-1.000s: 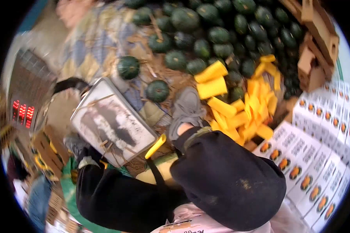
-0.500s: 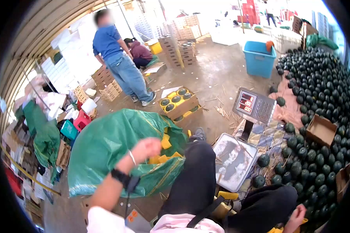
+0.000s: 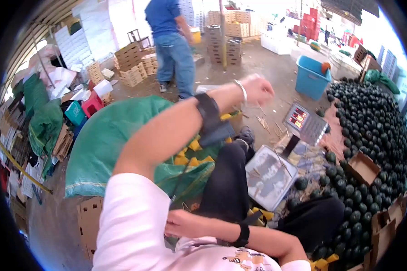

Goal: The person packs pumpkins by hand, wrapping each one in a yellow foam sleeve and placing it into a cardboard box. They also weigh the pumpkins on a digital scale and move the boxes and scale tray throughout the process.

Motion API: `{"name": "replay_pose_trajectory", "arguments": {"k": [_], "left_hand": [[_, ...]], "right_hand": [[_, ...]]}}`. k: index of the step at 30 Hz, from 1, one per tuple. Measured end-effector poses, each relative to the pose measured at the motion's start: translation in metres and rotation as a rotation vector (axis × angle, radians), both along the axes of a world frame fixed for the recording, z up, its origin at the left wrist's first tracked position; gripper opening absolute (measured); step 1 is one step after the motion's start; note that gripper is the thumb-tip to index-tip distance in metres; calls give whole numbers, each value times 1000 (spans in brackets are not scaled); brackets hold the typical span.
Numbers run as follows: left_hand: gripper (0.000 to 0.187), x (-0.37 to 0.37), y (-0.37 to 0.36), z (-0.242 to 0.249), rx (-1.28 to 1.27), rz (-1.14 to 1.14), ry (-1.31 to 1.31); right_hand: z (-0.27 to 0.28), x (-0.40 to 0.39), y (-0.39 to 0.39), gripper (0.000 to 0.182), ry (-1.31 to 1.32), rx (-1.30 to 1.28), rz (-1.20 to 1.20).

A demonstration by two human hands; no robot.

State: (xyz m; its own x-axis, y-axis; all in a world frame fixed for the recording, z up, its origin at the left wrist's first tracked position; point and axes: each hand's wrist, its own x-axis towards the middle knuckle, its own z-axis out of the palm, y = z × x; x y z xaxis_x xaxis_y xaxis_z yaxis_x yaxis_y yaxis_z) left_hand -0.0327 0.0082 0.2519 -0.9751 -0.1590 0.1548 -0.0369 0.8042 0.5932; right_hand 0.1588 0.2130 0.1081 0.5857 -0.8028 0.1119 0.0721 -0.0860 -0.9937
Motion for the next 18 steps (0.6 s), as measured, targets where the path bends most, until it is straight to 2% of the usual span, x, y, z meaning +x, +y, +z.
{"name": "replay_pose_trajectory", "arguments": {"k": [1, 2, 4, 6, 9, 11, 12, 13, 18], "left_hand": [[24, 1, 2, -10, 23, -19, -15], [23, 1, 1, -17, 46, -37, -28], [24, -8, -12, -35, 142, -28, 1], [23, -19, -21, -44, 142, 22, -33], [23, -36, -34, -76, 205, -49, -17], [22, -36, -28, -93, 287, -42, -120], [21, -33, -24, -100, 236, -78, -115], [20, -26, -18, -109, 188, -112, -112], [21, -11, 16, -176, 368, -158, -212]], "right_hand": [[-13, 8, -3, 27, -11, -15, 31], [-14, 8, -8, 26, 94, 11, 87], [-63, 17, -17, 26, 144, -79, 39], [-67, 24, -22, 26, 86, -40, 68], [-59, 36, -30, 25, 26, -29, 259], [-59, 44, -35, 24, -1, -42, 373], [-60, 44, -37, 24, -8, -45, 408], [-63, 43, -39, 24, -9, -42, 430], [-96, 25, -48, 24, 102, -5, 429]]}}
